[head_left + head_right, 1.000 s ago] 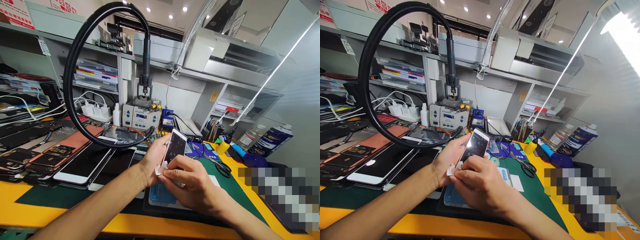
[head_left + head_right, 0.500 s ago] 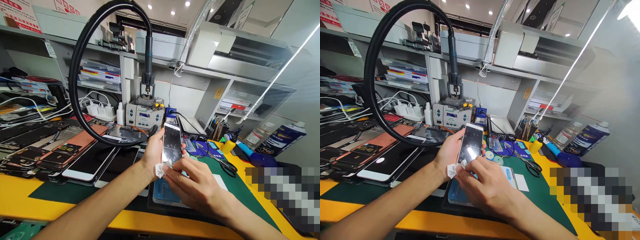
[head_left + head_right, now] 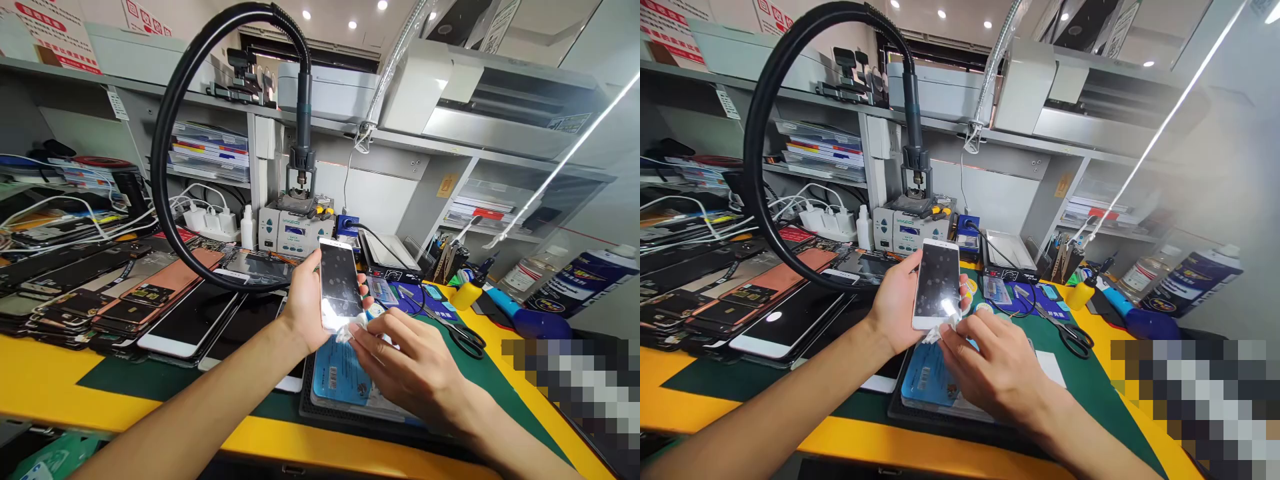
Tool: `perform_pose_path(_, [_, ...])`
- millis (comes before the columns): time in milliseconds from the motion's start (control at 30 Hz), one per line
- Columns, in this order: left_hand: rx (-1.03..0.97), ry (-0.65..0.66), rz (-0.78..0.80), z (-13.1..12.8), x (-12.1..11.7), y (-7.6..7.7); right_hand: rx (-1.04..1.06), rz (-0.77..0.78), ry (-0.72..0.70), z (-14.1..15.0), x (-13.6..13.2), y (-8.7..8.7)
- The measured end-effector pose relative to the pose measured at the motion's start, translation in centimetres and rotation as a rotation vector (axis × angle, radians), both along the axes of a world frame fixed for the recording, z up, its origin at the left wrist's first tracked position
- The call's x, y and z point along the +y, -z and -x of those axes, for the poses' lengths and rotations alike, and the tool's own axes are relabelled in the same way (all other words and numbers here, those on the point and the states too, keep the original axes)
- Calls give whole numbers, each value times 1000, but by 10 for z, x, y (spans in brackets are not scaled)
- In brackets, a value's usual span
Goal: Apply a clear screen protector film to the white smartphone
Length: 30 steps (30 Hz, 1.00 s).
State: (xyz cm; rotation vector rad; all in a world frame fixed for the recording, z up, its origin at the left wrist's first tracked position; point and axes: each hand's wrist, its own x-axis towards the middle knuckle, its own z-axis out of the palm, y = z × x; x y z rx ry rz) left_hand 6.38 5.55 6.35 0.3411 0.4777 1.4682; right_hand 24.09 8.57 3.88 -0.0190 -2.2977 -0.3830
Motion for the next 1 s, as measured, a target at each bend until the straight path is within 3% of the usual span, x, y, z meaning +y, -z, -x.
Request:
perform_pose_path(267, [3,-28,7,-8,-2,-1,-16,-2,-44,13,-11,9])
perform_pose_path(500, [49,-98,8,-4,-5,-6,27,-63,-6,2,-1,0])
perform_pose_path(633, [32,-138,-40,-1,-4,-6,74,-1,-1,-5,7,-2])
perform_pose_path(733, [34,-132,-39,-1,-5,-7,119,205,-60,-8,5,-3])
perform_pose_path(800, [53,-117,-38,-2,-5,-7,136,462,-98,-9,2,-6])
perform_pose_path(933, [102,-81,-58,-3,-4,-5,101,1075,-22,-11,-2,-14])
perform_pose_path(1000, [126,-75,-54,-4,-3,-2,72,1300,-20,-11,0,-17])
